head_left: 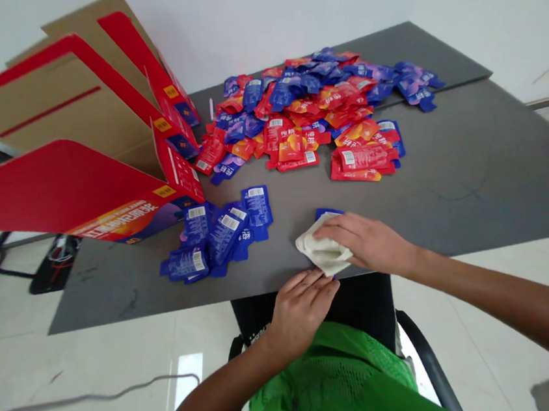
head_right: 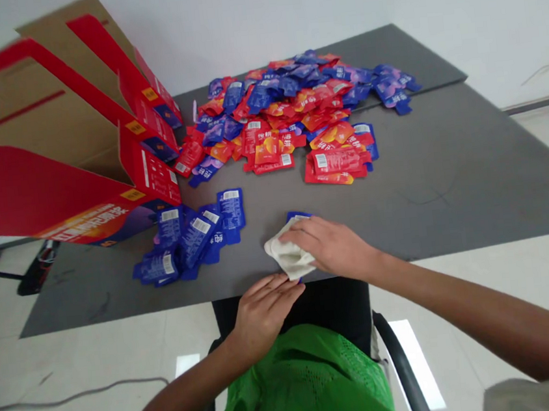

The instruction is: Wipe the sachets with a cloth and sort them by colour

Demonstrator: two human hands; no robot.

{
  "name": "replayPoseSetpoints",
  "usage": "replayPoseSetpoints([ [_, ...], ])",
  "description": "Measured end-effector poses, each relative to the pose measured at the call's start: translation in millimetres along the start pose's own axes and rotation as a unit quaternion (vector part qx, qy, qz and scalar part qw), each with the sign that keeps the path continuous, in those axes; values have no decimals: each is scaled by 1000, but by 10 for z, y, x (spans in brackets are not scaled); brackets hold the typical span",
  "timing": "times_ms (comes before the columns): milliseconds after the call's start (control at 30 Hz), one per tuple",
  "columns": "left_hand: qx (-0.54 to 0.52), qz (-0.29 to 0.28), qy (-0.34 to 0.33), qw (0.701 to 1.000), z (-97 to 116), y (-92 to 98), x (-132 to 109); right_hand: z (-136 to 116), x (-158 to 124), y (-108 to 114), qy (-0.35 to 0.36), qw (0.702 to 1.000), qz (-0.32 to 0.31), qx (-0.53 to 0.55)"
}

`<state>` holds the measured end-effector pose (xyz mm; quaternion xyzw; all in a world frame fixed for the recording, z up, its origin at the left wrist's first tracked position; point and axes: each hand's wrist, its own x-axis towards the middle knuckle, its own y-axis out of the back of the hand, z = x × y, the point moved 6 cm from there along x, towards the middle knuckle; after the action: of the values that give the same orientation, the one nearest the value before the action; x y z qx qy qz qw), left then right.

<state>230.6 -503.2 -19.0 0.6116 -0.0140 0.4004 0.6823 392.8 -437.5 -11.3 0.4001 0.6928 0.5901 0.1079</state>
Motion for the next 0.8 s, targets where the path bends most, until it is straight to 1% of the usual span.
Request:
replayPoseSetpoints([
  [67, 2, 2, 1, 1000, -1, 1, -14, 335, 129, 22, -30, 999, 5, -22],
  [133, 2, 3, 3, 1000, -4, -1, -25, 636, 269, 118, -54, 997, 6, -63],
  [167, 0, 4, 6, 1000, -7, -1, -28, 733, 323, 191, -62, 994, 11, -85],
  [200, -2, 3, 7, 1000, -9, -2, -28, 779, 357, 274, -69, 992, 23, -104],
  [233, -5, 4, 9, 1000, -10, -3, -25, 767, 366, 359, -73, 990, 43, -116],
  [300, -10, 5, 9, 1000, -8, 0, -15, 582, 308, 480, -69, 988, 84, -114],
  [333, -12, 7, 8, 1000, -5, 2, -8, 427, 250, 495, -58, 989, 95, -100],
  [367, -13, 8, 8, 1000, -3, 4, -1, 256, 184, 467, -43, 992, 91, -81],
  [433, -15, 10, 11, 1000, -4, 7, 12, -76, 56, 306, 7, 998, 41, -50],
  [467, -17, 10, 13, 1000, -7, 6, 15, -181, 4, 219, 23, 999, 23, -36],
  [500, -18, 9, 15, 1000, -10, 5, 15, -224, -29, 135, 29, 999, 6, -23],
  [533, -18, 8, 14, 1000, -11, 2, 13, -198, -38, 69, 23, 1000, -3, -13],
  [567, -17, 7, 10, 1000, -11, -2, 8, -107, -22, 24, 9, 1000, -6, -7],
  [600, -16, 6, 7, 1000, -11, -5, 2, 35, 16, 2, -10, 1000, -5, -8],
  [667, -14, 6, 5, 1000, -14, -9, -12, 389, 137, 35, -47, 998, 5, -33],
  [733, -14, 9, 8, 1000, -18, -9, -23, 691, 271, 144, -69, 995, 12, -76],
  [767, -15, 11, 11, 1000, -20, -8, -27, 779, 322, 221, -76, 992, 20, -96],
  [800, -16, 11, 13, 1000, -20, -9, -29, 808, 353, 308, -82, 990, 36, -109],
])
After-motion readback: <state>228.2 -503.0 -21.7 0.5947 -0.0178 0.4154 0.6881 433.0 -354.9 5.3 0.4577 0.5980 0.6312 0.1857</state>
